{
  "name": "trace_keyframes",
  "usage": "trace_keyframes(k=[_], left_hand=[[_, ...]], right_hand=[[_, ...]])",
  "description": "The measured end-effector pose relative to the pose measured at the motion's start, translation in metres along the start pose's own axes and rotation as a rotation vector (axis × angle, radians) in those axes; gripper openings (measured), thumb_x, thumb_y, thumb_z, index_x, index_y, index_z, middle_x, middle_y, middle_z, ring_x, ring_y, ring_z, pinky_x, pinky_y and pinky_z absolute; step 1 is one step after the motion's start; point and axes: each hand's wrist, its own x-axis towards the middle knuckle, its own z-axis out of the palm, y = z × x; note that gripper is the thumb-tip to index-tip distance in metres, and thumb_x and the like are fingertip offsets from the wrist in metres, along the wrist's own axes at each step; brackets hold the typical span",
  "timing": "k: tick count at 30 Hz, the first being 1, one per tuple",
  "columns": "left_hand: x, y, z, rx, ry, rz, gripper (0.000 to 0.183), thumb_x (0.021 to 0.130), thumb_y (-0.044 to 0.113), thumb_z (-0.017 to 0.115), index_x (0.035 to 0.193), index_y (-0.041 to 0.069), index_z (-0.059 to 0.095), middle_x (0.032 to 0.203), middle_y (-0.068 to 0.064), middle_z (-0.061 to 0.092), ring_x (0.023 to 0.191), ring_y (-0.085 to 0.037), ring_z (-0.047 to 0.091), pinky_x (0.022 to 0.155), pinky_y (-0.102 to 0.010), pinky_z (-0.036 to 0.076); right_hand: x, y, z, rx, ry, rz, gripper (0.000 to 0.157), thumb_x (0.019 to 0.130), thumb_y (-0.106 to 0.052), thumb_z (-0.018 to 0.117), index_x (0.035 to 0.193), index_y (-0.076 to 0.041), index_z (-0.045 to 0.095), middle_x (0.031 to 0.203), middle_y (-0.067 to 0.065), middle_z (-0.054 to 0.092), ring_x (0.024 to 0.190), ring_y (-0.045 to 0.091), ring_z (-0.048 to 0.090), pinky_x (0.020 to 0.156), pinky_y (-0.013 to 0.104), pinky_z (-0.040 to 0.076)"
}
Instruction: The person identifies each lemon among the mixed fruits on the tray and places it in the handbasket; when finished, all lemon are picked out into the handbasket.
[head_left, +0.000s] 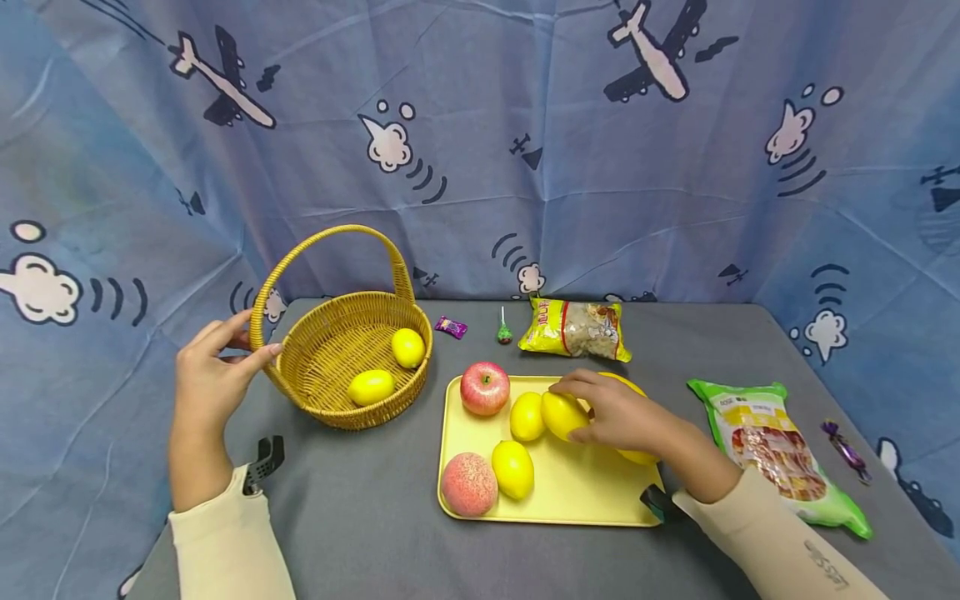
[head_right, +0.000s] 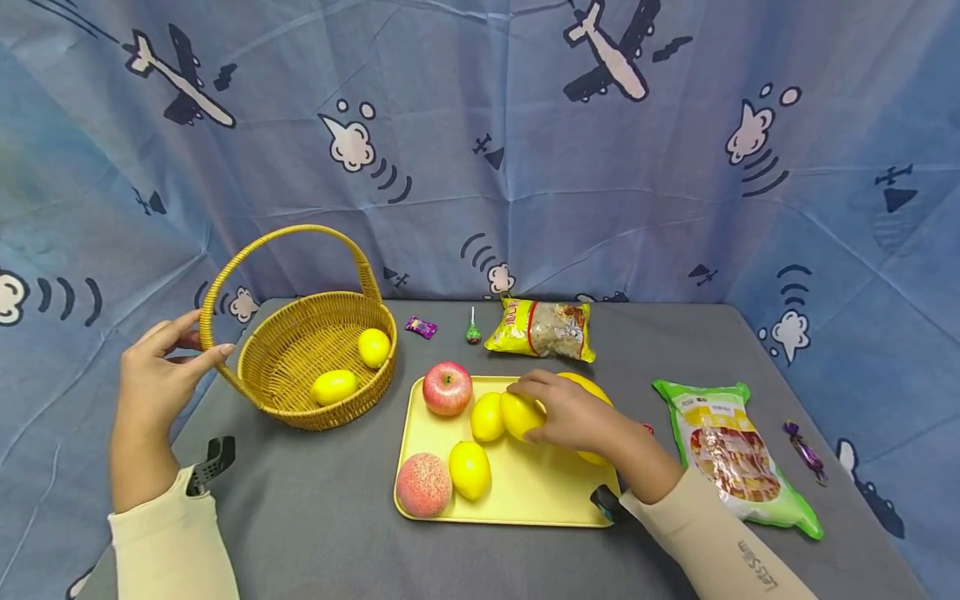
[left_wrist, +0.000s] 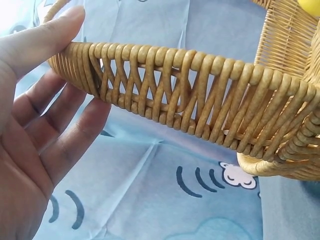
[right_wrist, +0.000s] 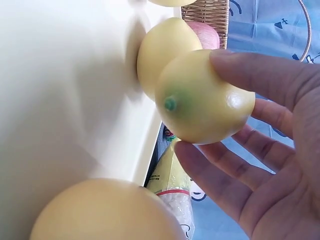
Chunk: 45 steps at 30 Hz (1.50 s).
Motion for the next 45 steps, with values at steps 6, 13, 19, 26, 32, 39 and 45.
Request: trace_keyframes(k=[6,13,19,26,32,39,45], left_hand=[[0.0,-0.001,0.0,-0.013,0.007,0.01,0.05,0.065,0.012,0.08,0.112,0.016,0.065,0.078,0.001,0.055,0.074,-0.001,0.05,0.062,-0.009,0.044],[0.0,-0.001,0.0,-0.05,0.004,0.023,0.052,0.065,0.009,0.079,0.114,0.015,0.063,0.078,0.002,0.055,0.075,-0.002,0.052,0.062,-0.007,0.044],[0.002,0.002,0.001,-0.092,0.01,0.031,0.053,0.065,0.005,0.078,0.114,0.015,0.063,0.078,0.001,0.055,0.075,-0.004,0.052,0.063,-0.007,0.044],[0.002,0.002,0.001,-0.078,0.013,0.047,0.053,0.066,0.005,0.078,0.115,0.015,0.062,0.077,-0.002,0.056,0.073,-0.002,0.052,0.062,-0.007,0.044],[-0.002,-0.001,0.001,-0.067,0.011,0.04,0.052,0.067,0.007,0.077,0.116,0.016,0.061,0.077,-0.001,0.056,0.072,-0.001,0.052,0.061,-0.007,0.043],[-0.003,0.001,0.003,-0.123,0.021,0.057,0.049,0.067,0.001,0.076,0.113,0.01,0.063,0.077,-0.007,0.057,0.073,-0.003,0.052,0.062,-0.007,0.044],[-0.003,0.015,0.0,-0.133,0.029,0.069,0.047,0.067,-0.004,0.074,0.112,0.003,0.062,0.077,-0.013,0.057,0.073,-0.004,0.053,0.062,-0.006,0.044]], right_hand=[[0.002,0.002,0.001,-0.005,0.01,-0.003,0.059,0.067,-0.025,0.078,0.121,-0.022,0.053,0.117,-0.008,0.046,0.095,0.01,0.048,0.072,0.025,0.047],[0.005,0.002,0.001,0.013,0.012,-0.023,0.059,0.067,-0.025,0.078,0.121,-0.021,0.054,0.115,-0.007,0.046,0.097,0.011,0.047,0.072,0.025,0.047],[0.006,0.003,0.002,0.025,0.016,-0.047,0.058,0.068,-0.024,0.077,0.12,-0.02,0.054,0.115,-0.008,0.046,0.097,0.01,0.047,0.071,0.023,0.048],[0.005,0.005,0.006,0.053,-0.009,-0.004,0.058,0.068,-0.024,0.077,0.121,-0.02,0.053,0.117,-0.007,0.045,0.097,0.012,0.048,0.071,0.024,0.048],[0.005,0.005,0.008,0.064,-0.01,0.01,0.058,0.068,-0.024,0.077,0.121,-0.021,0.054,0.117,-0.007,0.045,0.096,0.011,0.047,0.07,0.023,0.048],[0.004,0.004,0.008,0.055,-0.007,0.002,0.059,0.068,-0.025,0.077,0.121,-0.021,0.053,0.117,-0.007,0.045,0.096,0.011,0.047,0.069,0.022,0.047],[0.014,-0.002,0.002,0.007,0.046,-0.058,0.06,0.066,-0.027,0.078,0.121,-0.022,0.054,0.115,-0.008,0.047,0.096,0.01,0.048,0.069,0.021,0.048]])
